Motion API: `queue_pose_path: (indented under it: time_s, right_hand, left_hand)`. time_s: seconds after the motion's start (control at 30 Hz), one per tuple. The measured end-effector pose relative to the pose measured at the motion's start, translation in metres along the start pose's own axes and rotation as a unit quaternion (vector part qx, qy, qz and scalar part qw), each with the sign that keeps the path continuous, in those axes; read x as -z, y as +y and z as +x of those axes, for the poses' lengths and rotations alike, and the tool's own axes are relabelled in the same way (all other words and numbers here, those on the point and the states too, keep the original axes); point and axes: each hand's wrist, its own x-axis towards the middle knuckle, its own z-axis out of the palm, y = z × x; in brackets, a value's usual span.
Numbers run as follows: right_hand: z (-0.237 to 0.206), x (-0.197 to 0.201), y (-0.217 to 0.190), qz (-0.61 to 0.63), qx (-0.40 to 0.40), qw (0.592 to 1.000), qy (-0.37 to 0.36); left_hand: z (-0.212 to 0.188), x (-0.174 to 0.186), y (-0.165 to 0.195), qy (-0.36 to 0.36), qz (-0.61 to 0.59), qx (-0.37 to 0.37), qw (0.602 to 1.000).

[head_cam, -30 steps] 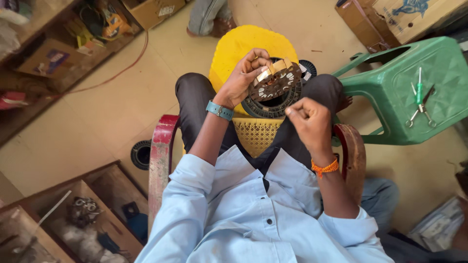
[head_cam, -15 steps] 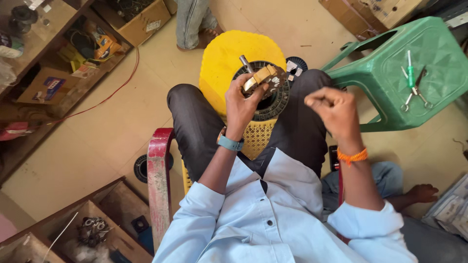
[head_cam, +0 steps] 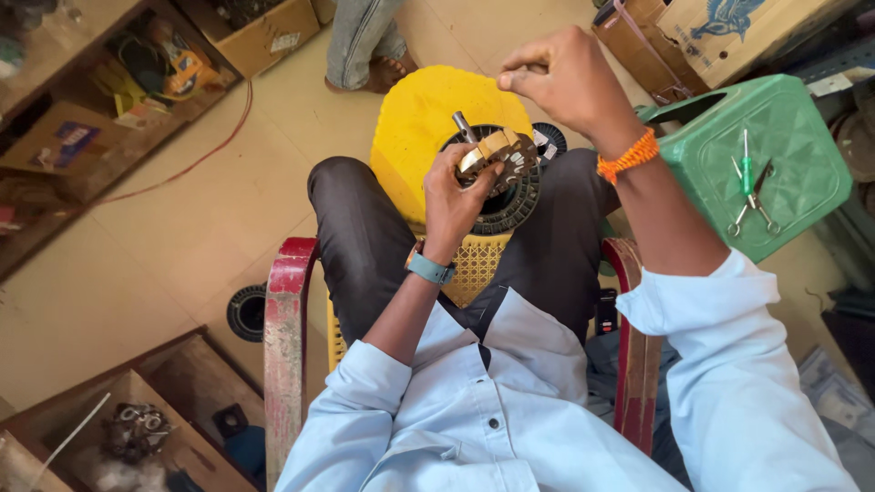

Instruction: The person sits and repeatedly places small white rectangular blocks into slots on a circular metal component. They rotate the component to access different slots and continue inserting blocks throughout the clip.

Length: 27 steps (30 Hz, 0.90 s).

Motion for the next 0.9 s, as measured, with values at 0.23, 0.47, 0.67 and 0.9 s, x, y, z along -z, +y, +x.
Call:
queue_pose_path:
  time_s: [0.23, 0.47, 0.67, 0.9]
  right_hand:
    - [0.033, -0.049, 0.048, 0.001, -0.052, 0.991, -0.12]
    - [0.023, -0.065, 0.059, 0.035, -0.092, 0.982, -0.161]
    - [0.0, -0.012, -0.013, 0.038, -0.099, 0.993, -0.044]
    - [-0.078, 0.006, -0.097, 0.011, -0.1, 0.993, 0.053]
  left_hand:
    - [0.005, 0.005, -0.002, -0.083, -0.106, 0.081, 0.988]
    - [0.04, 0.029, -0.025, -0.114, -0.571, 0.35, 0.733]
    - [0.044, 0.021, -0.044, -0.156, -0.54, 0.276, 0.78]
    - [0.043, 0.022, -0.056, -0.187, -0.531, 0.208, 0.8]
